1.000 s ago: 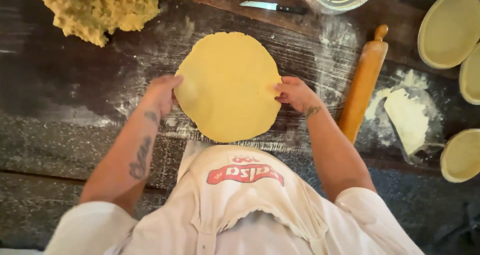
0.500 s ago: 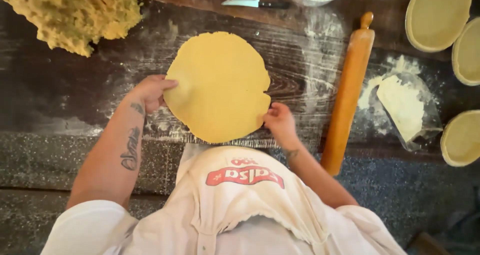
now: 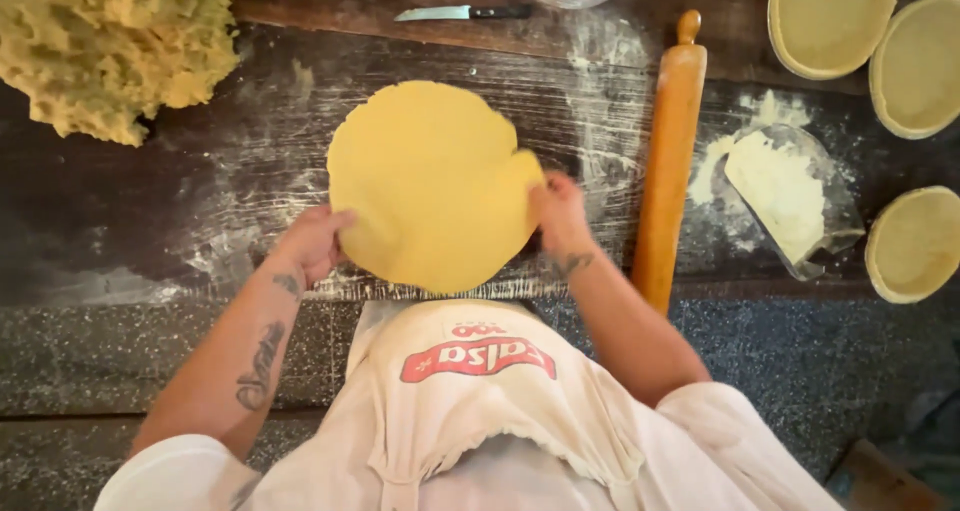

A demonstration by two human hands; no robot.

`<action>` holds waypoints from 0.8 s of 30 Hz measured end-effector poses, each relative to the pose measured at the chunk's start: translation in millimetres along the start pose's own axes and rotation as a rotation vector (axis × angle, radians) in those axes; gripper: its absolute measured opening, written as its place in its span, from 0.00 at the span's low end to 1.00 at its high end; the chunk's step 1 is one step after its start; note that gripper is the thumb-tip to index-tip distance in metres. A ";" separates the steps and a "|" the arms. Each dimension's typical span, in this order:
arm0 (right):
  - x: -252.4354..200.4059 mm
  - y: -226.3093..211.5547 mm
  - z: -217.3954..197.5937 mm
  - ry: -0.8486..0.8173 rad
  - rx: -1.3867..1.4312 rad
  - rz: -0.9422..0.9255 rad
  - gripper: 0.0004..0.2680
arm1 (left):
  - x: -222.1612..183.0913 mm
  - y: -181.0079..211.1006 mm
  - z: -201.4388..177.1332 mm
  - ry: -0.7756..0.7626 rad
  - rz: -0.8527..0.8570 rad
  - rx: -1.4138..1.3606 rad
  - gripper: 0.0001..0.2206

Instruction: Rolling out dough with a rolling pin, trimming the edges with a knife, and fitting the dough into pie tins.

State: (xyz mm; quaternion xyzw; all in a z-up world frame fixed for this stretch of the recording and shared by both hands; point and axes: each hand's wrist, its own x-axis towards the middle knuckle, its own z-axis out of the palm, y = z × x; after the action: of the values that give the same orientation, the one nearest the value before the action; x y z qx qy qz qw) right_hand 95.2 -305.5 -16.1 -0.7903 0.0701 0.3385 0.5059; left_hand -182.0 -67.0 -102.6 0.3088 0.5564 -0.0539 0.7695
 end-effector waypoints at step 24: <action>10.5 -34.9 40.8 -0.341 -1.350 -0.578 0.41 | -24.7 72.4 77.0 0.210 0.443 0.186 0.19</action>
State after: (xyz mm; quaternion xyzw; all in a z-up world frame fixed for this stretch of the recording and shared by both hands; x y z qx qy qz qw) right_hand 100.1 -251.8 -6.8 -0.8523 -0.4419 0.2793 -0.0158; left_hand -97.0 -56.5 -36.0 0.4963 0.5448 0.0971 0.6689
